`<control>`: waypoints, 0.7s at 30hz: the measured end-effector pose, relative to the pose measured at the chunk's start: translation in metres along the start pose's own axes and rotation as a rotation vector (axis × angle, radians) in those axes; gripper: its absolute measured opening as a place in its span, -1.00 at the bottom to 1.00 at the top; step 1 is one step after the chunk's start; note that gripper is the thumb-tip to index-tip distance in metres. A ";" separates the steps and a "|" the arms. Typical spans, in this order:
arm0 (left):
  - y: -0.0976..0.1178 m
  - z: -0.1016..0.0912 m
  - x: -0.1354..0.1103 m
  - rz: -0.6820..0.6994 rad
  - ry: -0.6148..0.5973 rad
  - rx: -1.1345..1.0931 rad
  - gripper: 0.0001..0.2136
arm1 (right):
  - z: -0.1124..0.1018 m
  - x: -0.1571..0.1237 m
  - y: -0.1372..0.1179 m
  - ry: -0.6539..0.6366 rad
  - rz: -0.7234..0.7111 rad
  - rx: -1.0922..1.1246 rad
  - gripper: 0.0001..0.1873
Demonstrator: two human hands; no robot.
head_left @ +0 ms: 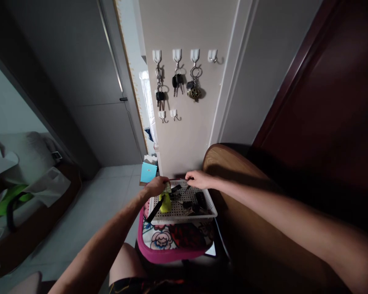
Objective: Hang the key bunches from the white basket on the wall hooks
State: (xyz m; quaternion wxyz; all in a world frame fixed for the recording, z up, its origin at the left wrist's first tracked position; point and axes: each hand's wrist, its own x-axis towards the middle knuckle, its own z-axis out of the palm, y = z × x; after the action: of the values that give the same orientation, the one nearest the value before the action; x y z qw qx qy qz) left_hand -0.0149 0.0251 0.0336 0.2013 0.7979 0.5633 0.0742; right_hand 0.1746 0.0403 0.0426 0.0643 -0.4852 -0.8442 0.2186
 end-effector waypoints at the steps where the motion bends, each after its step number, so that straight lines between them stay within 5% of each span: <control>1: -0.001 0.001 0.000 -0.005 -0.005 0.031 -0.71 | -0.002 0.001 0.000 -0.023 0.025 0.070 -0.79; 7: 0.015 0.008 -0.003 0.182 0.173 0.041 -0.60 | -0.009 -0.003 -0.008 -0.119 0.117 0.355 -0.88; 14: 0.043 0.025 0.003 0.150 0.041 -0.450 -0.73 | -0.018 -0.008 -0.020 -0.127 0.153 0.736 -0.84; 21: 0.037 0.056 0.001 0.100 0.020 -0.106 -0.76 | -0.013 -0.004 -0.013 -0.143 0.228 0.719 -0.82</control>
State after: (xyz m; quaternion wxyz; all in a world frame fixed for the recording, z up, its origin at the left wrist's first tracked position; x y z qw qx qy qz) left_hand 0.0363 0.0021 -0.0021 0.2338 0.8124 0.5200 0.1220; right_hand 0.1708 0.0350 0.0603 0.1465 -0.5057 -0.6567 0.5399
